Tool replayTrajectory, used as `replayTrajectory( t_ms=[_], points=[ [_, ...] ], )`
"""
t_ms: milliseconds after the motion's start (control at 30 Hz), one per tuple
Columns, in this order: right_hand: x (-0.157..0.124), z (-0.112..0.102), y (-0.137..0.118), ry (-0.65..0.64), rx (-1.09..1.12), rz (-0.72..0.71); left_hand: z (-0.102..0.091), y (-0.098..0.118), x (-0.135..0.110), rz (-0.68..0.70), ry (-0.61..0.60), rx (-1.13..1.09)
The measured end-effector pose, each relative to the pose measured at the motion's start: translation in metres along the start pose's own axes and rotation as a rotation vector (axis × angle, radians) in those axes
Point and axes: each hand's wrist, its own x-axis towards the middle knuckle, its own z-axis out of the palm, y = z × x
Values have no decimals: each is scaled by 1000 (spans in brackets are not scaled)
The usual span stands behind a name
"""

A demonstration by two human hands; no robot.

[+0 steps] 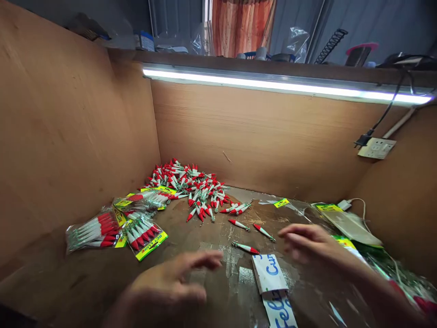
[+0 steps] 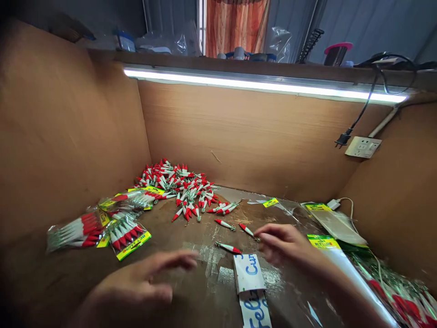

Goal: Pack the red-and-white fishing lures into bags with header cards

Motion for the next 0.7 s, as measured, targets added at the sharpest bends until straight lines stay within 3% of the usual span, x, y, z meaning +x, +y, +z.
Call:
replayTrajectory(
  t_ms=[67, 100, 133, 200, 300, 367, 433, 600, 633, 700],
  points=[
    [24, 35, 2, 70, -441, -106, 14, 16, 22, 21, -553, -181],
    [37, 52, 5, 91, -599, -129, 21, 18, 33, -3, -746, -274],
    [49, 67, 8, 70, -715, -104, 29, 18, 45, -36, -835, -350],
    [69, 90, 16, 48, -856, -51, 49, 14, 67, -57, -776, -386],
    [88, 100, 23, 77, -912, -20, 85, 15, 92, 133, -451, -135],
    [93, 92, 25, 121, -723, -21, 101, 21, 102, 291, -262, 178],
    [91, 75, 26, 122, -417, -7, 106, 28, 110, 403, -160, 462],
    [58, 28, 34, -24, 585, 106, 97, 22, 139, 550, -193, 741],
    [48, 22, 36, -34, 730, 126, 97, 17, 147, 555, -218, 759],
    [29, 13, 39, -24, 817, 141, 101, 9, 162, 543, -267, 778]
  ],
)
